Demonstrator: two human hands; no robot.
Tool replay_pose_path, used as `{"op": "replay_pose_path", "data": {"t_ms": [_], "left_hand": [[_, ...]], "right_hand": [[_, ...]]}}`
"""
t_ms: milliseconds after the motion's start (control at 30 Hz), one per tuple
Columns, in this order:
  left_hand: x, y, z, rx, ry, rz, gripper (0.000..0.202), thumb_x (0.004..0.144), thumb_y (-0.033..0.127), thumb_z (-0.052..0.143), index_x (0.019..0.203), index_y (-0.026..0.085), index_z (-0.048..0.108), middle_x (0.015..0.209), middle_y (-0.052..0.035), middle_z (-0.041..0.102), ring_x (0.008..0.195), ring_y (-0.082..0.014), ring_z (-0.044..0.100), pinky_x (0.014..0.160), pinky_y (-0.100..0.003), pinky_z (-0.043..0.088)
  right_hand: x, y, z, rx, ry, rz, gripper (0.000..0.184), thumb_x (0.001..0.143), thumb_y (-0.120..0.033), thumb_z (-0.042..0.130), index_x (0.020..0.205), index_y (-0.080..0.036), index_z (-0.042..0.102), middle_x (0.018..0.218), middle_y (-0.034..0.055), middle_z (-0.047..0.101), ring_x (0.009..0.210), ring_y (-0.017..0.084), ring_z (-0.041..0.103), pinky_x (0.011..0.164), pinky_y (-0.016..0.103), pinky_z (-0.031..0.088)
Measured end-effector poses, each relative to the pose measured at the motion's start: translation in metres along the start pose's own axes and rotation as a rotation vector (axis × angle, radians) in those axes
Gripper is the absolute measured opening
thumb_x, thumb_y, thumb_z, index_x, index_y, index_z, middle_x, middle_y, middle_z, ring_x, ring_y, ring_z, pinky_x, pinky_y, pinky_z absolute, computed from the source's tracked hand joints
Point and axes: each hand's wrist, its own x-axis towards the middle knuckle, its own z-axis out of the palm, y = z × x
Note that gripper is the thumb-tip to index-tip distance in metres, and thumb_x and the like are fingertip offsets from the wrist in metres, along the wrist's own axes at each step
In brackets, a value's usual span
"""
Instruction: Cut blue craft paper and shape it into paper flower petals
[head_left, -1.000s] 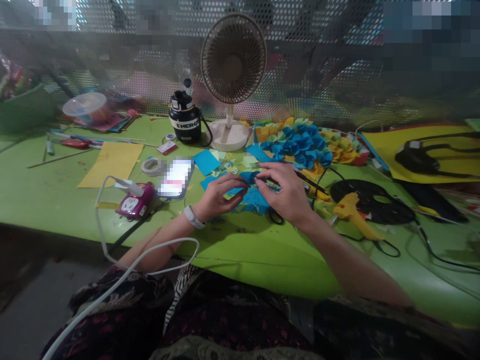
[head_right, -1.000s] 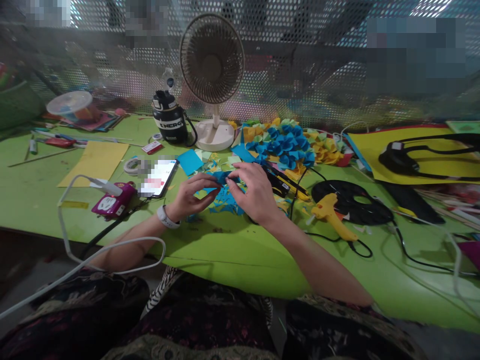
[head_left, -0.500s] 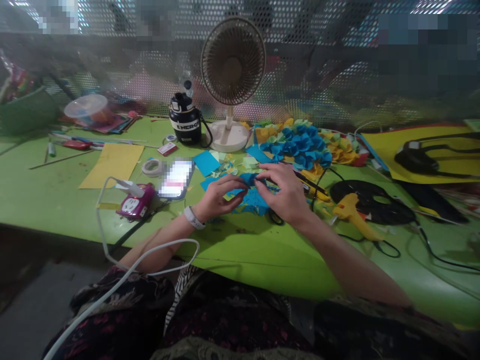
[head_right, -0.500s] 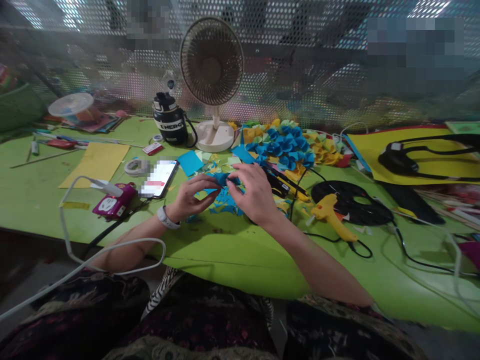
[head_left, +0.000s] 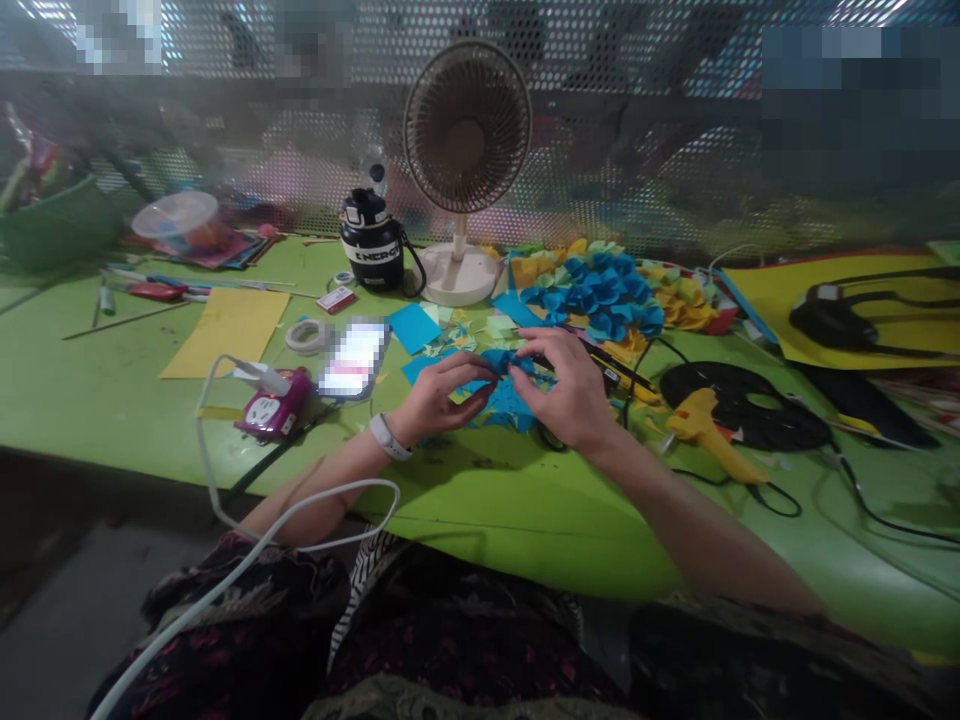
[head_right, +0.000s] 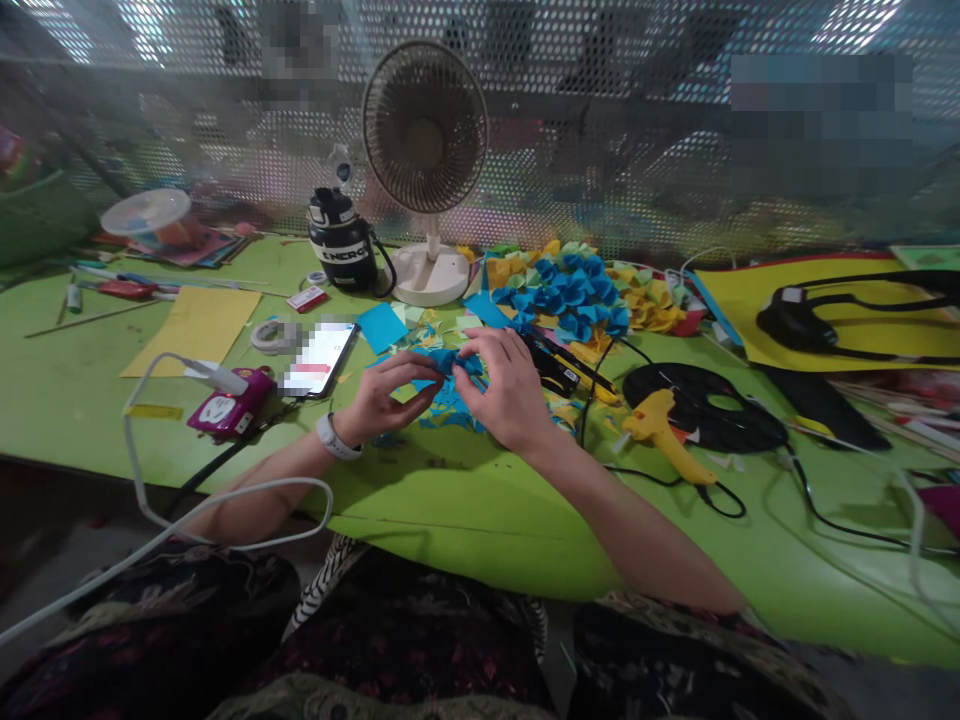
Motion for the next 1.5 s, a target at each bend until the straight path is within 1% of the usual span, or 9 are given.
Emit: {"op": "replay_pose_path", "data": {"t_ms": [167, 367, 500, 633, 833, 1067, 1233, 1367, 1500], "left_hand": [[-0.0016, -0.0016, 0.0012, -0.002, 0.002, 0.007, 0.014, 0.087, 0.013, 0.066, 0.101, 0.017, 0.067, 0.096, -0.0082, 0.071, 0.086, -0.0152, 0.07, 0.076, -0.028, 0.06], [0.0015, 0.0015, -0.0006, -0.022, 0.006, -0.03, 0.012, 0.088, 0.014, 0.065, 0.099, 0.016, 0.068, 0.094, -0.0077, 0.072, 0.086, -0.015, 0.07, 0.077, -0.028, 0.059], [0.0028, 0.0022, -0.0023, -0.057, -0.011, -0.053, 0.011, 0.089, 0.015, 0.064, 0.099, 0.017, 0.069, 0.091, -0.0074, 0.072, 0.084, -0.0151, 0.069, 0.075, -0.029, 0.059], [0.0031, 0.0015, -0.0032, -0.079, -0.005, -0.066, 0.012, 0.089, 0.014, 0.064, 0.1, 0.017, 0.069, 0.088, -0.0065, 0.073, 0.082, -0.0145, 0.069, 0.075, -0.029, 0.058], [0.0026, 0.0002, -0.002, -0.1, -0.007, -0.06, 0.014, 0.088, 0.014, 0.063, 0.101, 0.017, 0.069, 0.088, -0.0064, 0.072, 0.08, -0.0146, 0.068, 0.074, -0.029, 0.058], [0.0021, 0.0001, -0.0026, -0.105, -0.011, -0.063, 0.016, 0.089, 0.014, 0.063, 0.103, 0.018, 0.069, 0.089, -0.0062, 0.072, 0.081, -0.0148, 0.069, 0.074, -0.03, 0.058], [0.0027, 0.0001, -0.0025, -0.109, -0.015, -0.061, 0.016, 0.088, 0.013, 0.063, 0.102, 0.017, 0.069, 0.089, -0.0065, 0.072, 0.081, -0.0146, 0.068, 0.074, -0.029, 0.058], [0.0029, -0.0006, -0.0029, -0.108, -0.021, -0.055, 0.016, 0.087, 0.011, 0.064, 0.102, 0.017, 0.069, 0.088, -0.0065, 0.071, 0.081, -0.0144, 0.068, 0.074, -0.029, 0.059], [0.0011, -0.0011, -0.0027, -0.12, -0.004, -0.095, 0.015, 0.088, 0.013, 0.064, 0.102, 0.016, 0.069, 0.089, -0.0064, 0.071, 0.082, -0.0137, 0.069, 0.074, -0.027, 0.06]], "right_hand": [[-0.0008, -0.0001, 0.0002, 0.013, -0.006, -0.004, 0.01, 0.087, -0.02, 0.06, 0.096, -0.025, 0.058, 0.117, 0.0106, 0.071, 0.112, 0.028, 0.067, 0.098, 0.05, 0.052], [-0.001, 0.0014, 0.0004, -0.005, 0.004, -0.039, 0.01, 0.088, -0.022, 0.062, 0.096, -0.025, 0.058, 0.119, 0.0108, 0.069, 0.113, 0.028, 0.066, 0.098, 0.049, 0.053], [-0.0018, 0.0036, 0.002, -0.058, 0.026, -0.107, 0.009, 0.091, -0.023, 0.062, 0.1, -0.025, 0.061, 0.121, 0.0104, 0.069, 0.115, 0.028, 0.065, 0.106, 0.052, 0.047], [-0.003, 0.0051, 0.003, -0.11, 0.011, -0.155, 0.009, 0.095, -0.025, 0.059, 0.103, -0.024, 0.063, 0.124, 0.0104, 0.069, 0.114, 0.027, 0.064, 0.112, 0.055, 0.04], [-0.0033, 0.0057, 0.0031, -0.126, -0.033, -0.133, 0.011, 0.097, -0.026, 0.056, 0.102, -0.024, 0.066, 0.125, 0.0102, 0.069, 0.114, 0.027, 0.064, 0.113, 0.057, 0.038], [-0.0032, 0.0058, 0.003, -0.166, -0.049, -0.176, 0.012, 0.099, -0.025, 0.055, 0.099, -0.024, 0.067, 0.12, 0.0085, 0.071, 0.111, 0.025, 0.065, 0.114, 0.055, 0.038], [-0.0037, 0.0063, 0.0033, -0.168, -0.043, -0.21, 0.012, 0.098, -0.023, 0.055, 0.101, -0.023, 0.067, 0.119, 0.0094, 0.072, 0.111, 0.026, 0.065, 0.114, 0.055, 0.038], [-0.0032, 0.0067, 0.0031, -0.15, -0.072, -0.189, 0.014, 0.098, -0.022, 0.055, 0.102, -0.024, 0.068, 0.12, 0.0088, 0.072, 0.112, 0.026, 0.065, 0.115, 0.057, 0.036], [-0.0025, 0.0066, 0.0012, -0.144, -0.067, -0.195, 0.013, 0.097, -0.024, 0.057, 0.106, -0.023, 0.066, 0.122, 0.0096, 0.071, 0.114, 0.026, 0.065, 0.116, 0.057, 0.036]]}}
